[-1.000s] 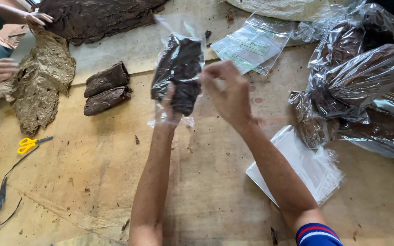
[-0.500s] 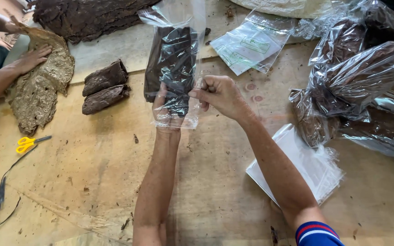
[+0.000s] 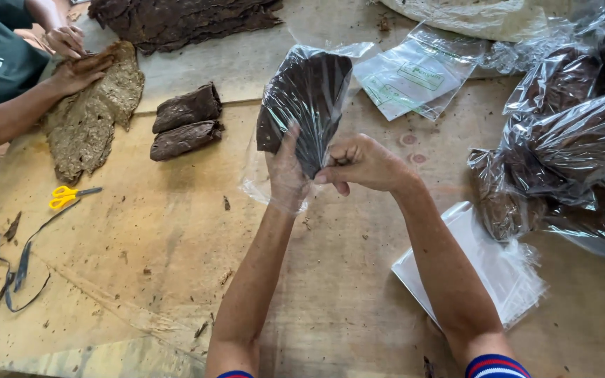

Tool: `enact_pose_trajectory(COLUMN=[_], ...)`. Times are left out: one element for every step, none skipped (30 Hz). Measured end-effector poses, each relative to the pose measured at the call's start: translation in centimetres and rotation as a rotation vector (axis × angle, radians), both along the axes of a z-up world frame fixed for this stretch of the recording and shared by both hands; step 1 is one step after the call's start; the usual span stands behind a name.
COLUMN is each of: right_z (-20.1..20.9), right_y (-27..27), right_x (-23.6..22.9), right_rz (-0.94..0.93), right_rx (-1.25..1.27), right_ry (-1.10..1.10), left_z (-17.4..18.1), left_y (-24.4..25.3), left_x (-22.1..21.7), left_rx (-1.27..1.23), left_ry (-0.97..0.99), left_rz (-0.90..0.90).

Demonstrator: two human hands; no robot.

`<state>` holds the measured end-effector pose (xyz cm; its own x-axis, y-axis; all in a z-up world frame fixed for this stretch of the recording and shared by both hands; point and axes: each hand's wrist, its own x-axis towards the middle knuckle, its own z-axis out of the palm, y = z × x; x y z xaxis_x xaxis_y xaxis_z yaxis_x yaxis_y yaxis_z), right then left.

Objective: The person places rectangular dark brown blocks into clear plastic bags, seals the bags, and sets them aside. The process is repeated for multiple blocks on a wooden work surface.

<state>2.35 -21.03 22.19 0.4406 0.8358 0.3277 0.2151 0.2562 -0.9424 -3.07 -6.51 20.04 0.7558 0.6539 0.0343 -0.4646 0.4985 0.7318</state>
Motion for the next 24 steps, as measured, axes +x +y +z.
enact_pose_trajectory(right_z=[-0.4,-0.7,-1.1,-0.6,-0.2,0.2,0.5,0.8,1.1,-0.2,-1.5,-2.9,-2.9,-3.0,-3.0,-3.1,-3.2,-3.3,-2.1,-0.9,0.4,0.0,-0.4,-0.8], right_y=[0.1,0.2,0.3,0.3,0.2,0.2,0.0,-0.1,-0.3,-0.6,-0.9,-1.2,-1.0,-0.8,-0.7,-0.3,0.1,0.4,0.2,-0.1,-0.3,-0.2,-0.1,0.1], right_x=[0.1,0.3,0.4,-0.1,-0.5,-1.0,-0.8,-0.6,-0.4,0.6,1.5,2.4,2.9,3.5,4.1,4.5,4.9,5.2,4.4,3.5,2.7,2.7,2.7,2.8], right_rz=[0.001,0.034,0.067,0.068,0.111,0.153,0.152,0.182,0.212,0.212,0.043,-0.125,-0.123,-0.077,-0.028,-0.029,-0.117,-0.208,-0.210,-0.221,-0.232,-0.234,-0.293,-0.351], right_rx=[-0.001,-0.022,-0.043,-0.044,-0.095,-0.146,-0.147,-0.208,-0.270,-0.270,-0.169,-0.066,-0.067,0.158,0.387,0.387,0.516,0.646,0.646,0.678,0.711,0.711,0.721,0.731], right_ry=[0.000,-0.007,-0.013,-0.012,-0.019,-0.025,-0.023,-0.030,-0.036,-0.038,0.164,0.367,0.368,0.548,0.724,0.726,0.829,0.929,0.931,0.923,0.915,0.913,0.943,0.972], left_z=[0.3,0.6,0.9,0.5,0.2,-0.2,-0.1,0.1,0.3,0.5,0.6,0.7,0.2,-0.3,-0.8,-0.2,0.5,1.1,1.8,2.5,3.2,-3.5,-9.8,-15.5], left_y=[0.2,0.5,0.7,0.2,-0.3,-0.8,-1.0,-1.1,-1.3,-1.4,-1.5,-1.6,-1.3,-0.9,-0.6,-1.0,-1.5,-1.9,-2.4,-3.0,-3.5,-2.0,-0.7,0.3], left_x=[-0.1,-0.3,-0.4,-0.2,0.0,0.3,-0.2,-0.6,-1.0,-1.6,-2.2,-2.9,-3.4,-3.8,-4.1,-4.4,-4.7,-5.0,-5.2,-5.3,-5.5,-3.7,-2.4,-0.8], left_rx=[-0.001,0.024,0.049,0.048,0.025,0.002,0.001,-0.028,-0.058,-0.058,-0.100,-0.144,-0.145,-0.044,0.058,0.057,0.146,0.235,0.234,0.371,0.509,0.508,0.860,1.213], left_ry=[0.000,-0.017,-0.035,-0.034,-0.032,-0.030,-0.029,-0.016,-0.003,-0.005,0.014,0.035,0.036,0.121,0.205,0.207,0.232,0.258,0.259,0.293,0.326,0.325,0.419,0.507], left_rz=[0.001,-0.029,-0.059,-0.059,-0.038,-0.019,-0.020,-0.048,-0.077,-0.078,-0.120,-0.160,-0.158,-0.234,-0.310,-0.310,-0.328,-0.346,-0.348,-0.374,-0.400,-0.402,-0.334,-0.251])
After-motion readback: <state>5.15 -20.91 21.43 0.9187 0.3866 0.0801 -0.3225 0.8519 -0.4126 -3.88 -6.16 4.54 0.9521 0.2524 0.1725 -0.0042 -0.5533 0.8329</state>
